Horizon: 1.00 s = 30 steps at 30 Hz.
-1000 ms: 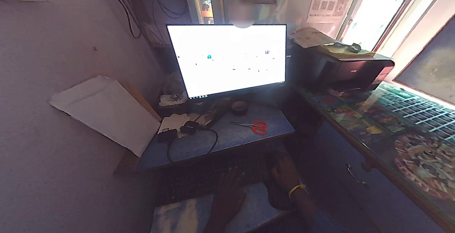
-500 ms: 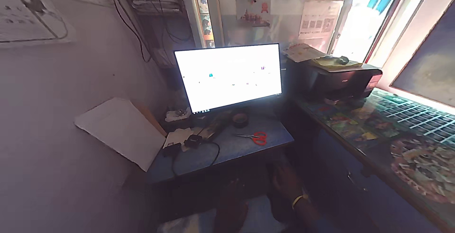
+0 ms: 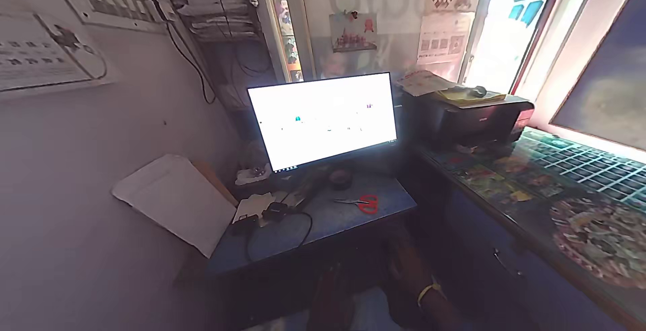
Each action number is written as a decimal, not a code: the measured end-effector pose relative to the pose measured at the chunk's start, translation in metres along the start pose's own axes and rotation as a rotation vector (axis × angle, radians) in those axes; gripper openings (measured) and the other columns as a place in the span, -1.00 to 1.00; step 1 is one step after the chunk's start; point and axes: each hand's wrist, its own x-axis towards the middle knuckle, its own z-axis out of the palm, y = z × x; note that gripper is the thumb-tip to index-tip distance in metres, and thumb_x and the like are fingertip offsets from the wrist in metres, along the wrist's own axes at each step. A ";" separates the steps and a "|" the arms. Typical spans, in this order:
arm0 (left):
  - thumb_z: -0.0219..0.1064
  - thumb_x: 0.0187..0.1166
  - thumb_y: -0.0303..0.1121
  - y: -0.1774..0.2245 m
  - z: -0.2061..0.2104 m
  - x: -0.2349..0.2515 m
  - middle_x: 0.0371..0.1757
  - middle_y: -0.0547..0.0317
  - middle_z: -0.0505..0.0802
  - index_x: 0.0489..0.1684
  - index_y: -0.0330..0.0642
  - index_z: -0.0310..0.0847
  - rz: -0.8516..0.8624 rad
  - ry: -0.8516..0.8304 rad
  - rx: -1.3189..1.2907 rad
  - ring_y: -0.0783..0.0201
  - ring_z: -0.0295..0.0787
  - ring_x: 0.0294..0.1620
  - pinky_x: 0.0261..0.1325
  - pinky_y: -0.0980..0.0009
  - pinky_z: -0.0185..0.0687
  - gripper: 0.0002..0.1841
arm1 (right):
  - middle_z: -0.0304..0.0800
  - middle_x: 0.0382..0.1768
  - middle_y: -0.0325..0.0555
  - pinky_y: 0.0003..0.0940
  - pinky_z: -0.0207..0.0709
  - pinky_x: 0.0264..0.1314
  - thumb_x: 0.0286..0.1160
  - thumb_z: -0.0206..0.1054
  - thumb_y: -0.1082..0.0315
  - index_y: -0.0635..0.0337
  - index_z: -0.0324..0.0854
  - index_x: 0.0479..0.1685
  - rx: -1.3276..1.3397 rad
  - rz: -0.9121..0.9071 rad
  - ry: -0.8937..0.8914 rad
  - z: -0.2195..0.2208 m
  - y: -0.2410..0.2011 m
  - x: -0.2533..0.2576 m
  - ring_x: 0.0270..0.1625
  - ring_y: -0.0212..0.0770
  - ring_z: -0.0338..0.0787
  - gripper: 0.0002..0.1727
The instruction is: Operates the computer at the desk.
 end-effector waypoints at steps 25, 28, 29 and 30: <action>0.01 0.70 0.24 -0.011 0.019 -0.002 0.82 0.14 0.38 0.62 0.17 0.55 0.077 0.076 0.012 -0.01 0.12 0.87 0.83 -0.19 -0.06 -0.38 | 0.43 0.70 -0.01 -0.09 0.32 0.75 0.53 0.23 0.03 -0.02 0.41 0.72 0.031 -0.028 0.019 0.003 0.003 -0.004 0.74 -0.01 0.41 -0.31; 0.01 0.70 0.24 -0.011 0.020 -0.002 0.82 0.15 0.37 0.61 0.19 0.55 0.081 0.083 0.021 0.00 0.10 0.88 0.84 -0.18 -0.07 -0.39 | 0.41 0.71 -0.01 -0.09 0.31 0.76 0.55 0.22 0.01 -0.03 0.39 0.74 0.021 -0.021 0.007 0.003 0.003 -0.004 0.74 -0.01 0.41 -0.30; 0.01 0.71 0.24 -0.010 0.019 -0.002 0.83 0.17 0.36 0.61 0.21 0.55 0.077 0.076 0.021 0.02 0.09 0.88 0.85 -0.17 -0.08 -0.39 | 0.42 0.71 -0.01 -0.09 0.31 0.76 0.55 0.21 0.01 -0.04 0.40 0.73 0.018 -0.021 0.010 0.003 0.002 -0.004 0.74 -0.01 0.41 -0.31; 0.01 0.71 0.24 -0.010 0.019 -0.002 0.83 0.17 0.37 0.61 0.20 0.55 0.077 0.074 0.018 0.02 0.09 0.88 0.85 -0.16 -0.09 -0.39 | 0.41 0.72 -0.01 -0.09 0.31 0.76 0.56 0.21 0.01 -0.04 0.40 0.73 0.015 -0.019 0.010 0.003 0.002 -0.004 0.75 -0.02 0.40 -0.31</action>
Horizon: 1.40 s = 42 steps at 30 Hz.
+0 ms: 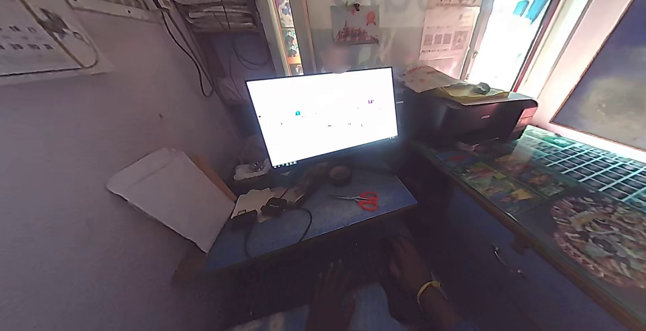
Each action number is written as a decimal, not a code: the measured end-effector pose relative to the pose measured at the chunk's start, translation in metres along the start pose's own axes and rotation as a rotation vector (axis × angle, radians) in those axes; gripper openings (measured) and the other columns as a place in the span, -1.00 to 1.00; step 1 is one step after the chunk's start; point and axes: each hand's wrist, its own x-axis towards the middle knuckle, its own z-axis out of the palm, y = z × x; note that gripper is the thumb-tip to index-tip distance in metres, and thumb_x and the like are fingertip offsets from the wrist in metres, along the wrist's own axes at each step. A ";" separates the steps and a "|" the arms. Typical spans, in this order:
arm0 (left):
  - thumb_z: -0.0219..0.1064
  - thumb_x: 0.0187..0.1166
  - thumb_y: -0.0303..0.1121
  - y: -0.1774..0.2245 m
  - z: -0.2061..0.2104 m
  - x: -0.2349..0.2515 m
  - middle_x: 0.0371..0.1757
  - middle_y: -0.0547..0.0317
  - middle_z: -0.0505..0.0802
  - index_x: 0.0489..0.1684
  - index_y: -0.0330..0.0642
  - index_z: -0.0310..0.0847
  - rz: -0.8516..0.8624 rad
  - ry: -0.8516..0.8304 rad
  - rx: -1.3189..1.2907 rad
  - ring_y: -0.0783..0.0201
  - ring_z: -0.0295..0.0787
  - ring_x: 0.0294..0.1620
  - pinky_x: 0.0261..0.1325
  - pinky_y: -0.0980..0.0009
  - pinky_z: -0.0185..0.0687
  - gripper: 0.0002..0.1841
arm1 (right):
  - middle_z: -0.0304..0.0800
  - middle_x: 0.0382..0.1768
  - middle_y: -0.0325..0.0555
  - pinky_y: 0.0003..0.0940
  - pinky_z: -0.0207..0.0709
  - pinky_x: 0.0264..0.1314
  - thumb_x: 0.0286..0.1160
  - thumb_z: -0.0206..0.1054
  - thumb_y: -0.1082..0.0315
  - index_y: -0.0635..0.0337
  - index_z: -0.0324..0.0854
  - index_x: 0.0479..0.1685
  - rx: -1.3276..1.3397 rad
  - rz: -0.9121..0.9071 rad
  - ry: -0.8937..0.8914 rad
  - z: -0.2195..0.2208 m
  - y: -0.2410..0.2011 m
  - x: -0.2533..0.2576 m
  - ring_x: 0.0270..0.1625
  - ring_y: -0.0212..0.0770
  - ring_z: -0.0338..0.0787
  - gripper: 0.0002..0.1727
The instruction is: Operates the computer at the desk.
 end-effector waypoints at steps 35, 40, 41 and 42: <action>-0.02 0.69 0.28 -0.001 0.002 0.001 0.84 0.18 0.33 0.72 0.22 0.42 -0.003 0.029 0.004 0.06 0.08 0.89 0.85 -0.14 -0.09 -0.33 | 0.50 0.65 -0.06 -0.08 0.34 0.74 0.50 0.23 0.05 -0.02 0.51 0.64 -0.021 0.002 0.043 -0.002 -0.002 0.002 0.72 -0.03 0.45 -0.36; -0.03 0.69 0.29 -0.001 0.003 0.001 0.85 0.17 0.33 0.71 0.22 0.42 -0.004 0.013 0.002 0.06 0.07 0.89 0.86 -0.14 -0.09 -0.33 | 0.48 0.67 -0.03 -0.08 0.34 0.74 0.51 0.23 0.06 -0.03 0.47 0.67 -0.025 0.012 0.040 -0.003 -0.003 0.001 0.72 -0.02 0.44 -0.34; -0.03 0.69 0.29 -0.001 0.003 0.001 0.84 0.17 0.33 0.71 0.22 0.43 -0.005 0.011 0.000 0.06 0.07 0.89 0.86 -0.13 -0.09 -0.33 | 0.47 0.67 -0.02 -0.09 0.35 0.73 0.52 0.23 0.06 -0.03 0.46 0.68 -0.024 0.012 0.040 -0.003 -0.003 0.001 0.72 -0.02 0.45 -0.34; -0.03 0.69 0.29 -0.002 0.003 0.001 0.84 0.17 0.34 0.71 0.22 0.43 -0.006 0.007 -0.005 0.06 0.08 0.89 0.85 -0.14 -0.08 -0.33 | 0.47 0.68 -0.02 -0.09 0.36 0.73 0.52 0.24 0.06 -0.02 0.47 0.68 -0.019 0.010 0.047 -0.002 -0.002 0.001 0.72 -0.02 0.45 -0.34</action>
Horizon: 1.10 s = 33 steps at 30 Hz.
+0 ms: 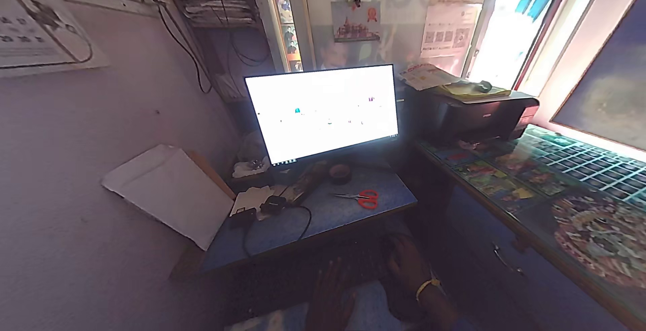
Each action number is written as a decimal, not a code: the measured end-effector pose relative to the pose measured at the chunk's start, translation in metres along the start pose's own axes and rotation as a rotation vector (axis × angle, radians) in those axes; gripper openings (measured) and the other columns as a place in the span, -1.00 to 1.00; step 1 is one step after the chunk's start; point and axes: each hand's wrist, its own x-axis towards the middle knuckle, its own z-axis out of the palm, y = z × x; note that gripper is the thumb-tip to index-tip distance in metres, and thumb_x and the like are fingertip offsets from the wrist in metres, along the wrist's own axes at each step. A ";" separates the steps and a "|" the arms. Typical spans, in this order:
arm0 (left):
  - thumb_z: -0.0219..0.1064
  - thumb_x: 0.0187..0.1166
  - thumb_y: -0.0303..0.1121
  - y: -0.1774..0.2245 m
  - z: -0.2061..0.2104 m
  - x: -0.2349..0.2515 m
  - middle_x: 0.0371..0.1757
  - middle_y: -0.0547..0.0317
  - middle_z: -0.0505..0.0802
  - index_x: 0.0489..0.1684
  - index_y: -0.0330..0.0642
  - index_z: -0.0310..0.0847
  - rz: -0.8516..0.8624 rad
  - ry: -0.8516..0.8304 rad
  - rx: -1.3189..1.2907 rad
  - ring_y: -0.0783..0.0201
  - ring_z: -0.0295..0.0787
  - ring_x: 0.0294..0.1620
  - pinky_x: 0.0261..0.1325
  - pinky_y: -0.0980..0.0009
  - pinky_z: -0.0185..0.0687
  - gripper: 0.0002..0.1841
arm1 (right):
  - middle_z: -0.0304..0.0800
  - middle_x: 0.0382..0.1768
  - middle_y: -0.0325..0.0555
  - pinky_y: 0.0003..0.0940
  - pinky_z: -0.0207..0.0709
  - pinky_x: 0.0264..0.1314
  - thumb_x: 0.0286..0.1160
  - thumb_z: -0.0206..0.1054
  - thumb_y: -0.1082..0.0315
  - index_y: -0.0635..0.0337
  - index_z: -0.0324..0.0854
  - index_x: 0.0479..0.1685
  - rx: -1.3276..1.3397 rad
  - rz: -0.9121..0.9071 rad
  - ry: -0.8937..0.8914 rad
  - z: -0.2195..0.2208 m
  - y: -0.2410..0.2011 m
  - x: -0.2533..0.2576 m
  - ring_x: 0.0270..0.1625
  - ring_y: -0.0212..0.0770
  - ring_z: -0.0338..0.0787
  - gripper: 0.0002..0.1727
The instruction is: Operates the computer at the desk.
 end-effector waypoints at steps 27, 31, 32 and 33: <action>0.01 0.70 0.25 0.003 -0.012 0.003 0.82 0.11 0.37 0.63 0.06 0.53 -0.023 -0.072 -0.039 0.03 0.14 0.86 0.85 -0.10 -0.03 -0.33 | 0.45 0.69 -0.02 -0.07 0.35 0.73 0.59 0.17 0.03 -0.06 0.54 0.62 -0.033 -0.018 -0.024 0.005 0.004 0.004 0.74 0.00 0.42 -0.41; 0.05 0.70 0.22 0.006 -0.019 0.001 0.81 0.09 0.39 0.52 0.02 0.64 -0.021 -0.064 -0.074 0.03 0.17 0.85 0.86 -0.07 -0.03 -0.37 | 0.51 0.64 0.00 -0.04 0.39 0.70 0.58 0.18 0.04 -0.05 0.58 0.59 -0.047 -0.043 -0.006 0.005 0.004 0.004 0.70 0.03 0.47 -0.43; 0.06 0.70 0.21 0.006 -0.019 0.000 0.81 0.08 0.40 0.48 0.01 0.66 -0.017 -0.056 -0.082 0.03 0.18 0.85 0.86 -0.07 -0.03 -0.38 | 0.52 0.63 0.00 -0.03 0.40 0.69 0.58 0.19 0.06 -0.04 0.59 0.58 -0.046 -0.049 0.002 0.005 0.004 0.003 0.69 0.04 0.48 -0.43; 0.06 0.70 0.21 0.006 -0.018 0.000 0.80 0.08 0.40 0.47 0.00 0.67 -0.013 -0.049 -0.082 0.03 0.18 0.85 0.86 -0.07 -0.02 -0.39 | 0.53 0.63 -0.01 -0.05 0.40 0.70 0.58 0.18 0.06 -0.05 0.59 0.58 -0.051 -0.052 0.006 0.005 0.004 0.003 0.69 0.02 0.48 -0.43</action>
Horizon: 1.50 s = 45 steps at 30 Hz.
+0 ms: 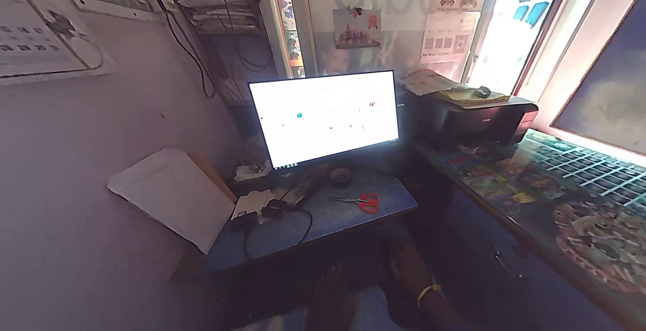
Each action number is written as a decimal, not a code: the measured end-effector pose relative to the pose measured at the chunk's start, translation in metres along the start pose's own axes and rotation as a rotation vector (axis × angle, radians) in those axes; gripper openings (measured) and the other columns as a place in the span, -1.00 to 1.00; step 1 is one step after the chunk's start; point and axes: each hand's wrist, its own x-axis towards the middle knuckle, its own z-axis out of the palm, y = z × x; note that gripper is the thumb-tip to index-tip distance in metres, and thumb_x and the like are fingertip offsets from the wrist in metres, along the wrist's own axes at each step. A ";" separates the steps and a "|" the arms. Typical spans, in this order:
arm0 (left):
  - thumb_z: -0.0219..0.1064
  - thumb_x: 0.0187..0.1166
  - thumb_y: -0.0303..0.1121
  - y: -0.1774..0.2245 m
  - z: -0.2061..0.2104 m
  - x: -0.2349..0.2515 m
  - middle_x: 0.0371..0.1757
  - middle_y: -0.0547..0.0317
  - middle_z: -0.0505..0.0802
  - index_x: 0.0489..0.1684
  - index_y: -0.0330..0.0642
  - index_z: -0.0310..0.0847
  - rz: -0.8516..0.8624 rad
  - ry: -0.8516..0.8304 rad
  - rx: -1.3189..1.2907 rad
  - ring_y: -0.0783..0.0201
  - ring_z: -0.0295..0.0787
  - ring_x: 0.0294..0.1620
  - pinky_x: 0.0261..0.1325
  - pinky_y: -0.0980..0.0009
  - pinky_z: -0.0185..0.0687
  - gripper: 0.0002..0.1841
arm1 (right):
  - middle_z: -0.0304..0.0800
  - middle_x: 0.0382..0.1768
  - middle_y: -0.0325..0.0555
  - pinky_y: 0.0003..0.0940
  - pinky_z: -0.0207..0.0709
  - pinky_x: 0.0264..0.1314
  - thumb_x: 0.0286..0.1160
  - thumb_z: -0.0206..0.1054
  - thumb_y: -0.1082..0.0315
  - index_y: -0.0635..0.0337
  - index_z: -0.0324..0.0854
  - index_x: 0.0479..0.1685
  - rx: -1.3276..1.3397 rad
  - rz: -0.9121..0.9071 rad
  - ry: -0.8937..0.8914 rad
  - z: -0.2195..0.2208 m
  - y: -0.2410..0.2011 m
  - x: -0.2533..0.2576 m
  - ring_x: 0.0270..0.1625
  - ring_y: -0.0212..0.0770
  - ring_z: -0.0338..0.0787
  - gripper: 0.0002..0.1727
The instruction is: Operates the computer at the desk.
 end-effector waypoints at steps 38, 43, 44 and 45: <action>0.05 0.70 0.21 -0.003 0.004 0.001 0.79 0.06 0.41 0.38 0.02 0.73 0.026 -0.003 0.014 0.01 0.19 0.84 0.84 -0.07 0.01 -0.41 | 0.51 0.64 -0.03 -0.09 0.37 0.72 0.55 0.22 0.09 -0.06 0.45 0.69 0.049 0.034 0.001 -0.001 -0.002 -0.001 0.70 -0.02 0.46 -0.36; 0.06 0.69 0.22 -0.003 0.004 0.001 0.79 0.04 0.42 0.36 0.01 0.74 0.026 -0.002 0.012 0.00 0.20 0.84 0.84 -0.07 0.02 -0.41 | 0.53 0.63 -0.04 -0.04 0.34 0.73 0.51 0.24 0.07 -0.02 0.46 0.68 0.047 0.075 -0.013 -0.003 -0.003 -0.001 0.69 -0.01 0.48 -0.33; 0.06 0.69 0.22 -0.003 0.004 0.001 0.79 0.05 0.42 0.36 0.02 0.74 0.025 -0.002 0.011 0.00 0.19 0.84 0.84 -0.07 0.01 -0.41 | 0.54 0.62 -0.03 -0.03 0.36 0.72 0.50 0.24 0.07 -0.01 0.47 0.67 0.045 0.081 -0.013 -0.005 -0.003 -0.001 0.68 0.00 0.49 -0.33; 0.06 0.70 0.22 -0.003 0.004 0.001 0.79 0.05 0.42 0.36 0.02 0.74 0.025 0.004 0.014 0.01 0.20 0.84 0.84 -0.07 0.01 -0.41 | 0.55 0.61 -0.03 -0.03 0.36 0.71 0.50 0.24 0.07 -0.01 0.47 0.67 0.043 0.086 -0.018 -0.006 -0.004 0.000 0.67 0.01 0.50 -0.33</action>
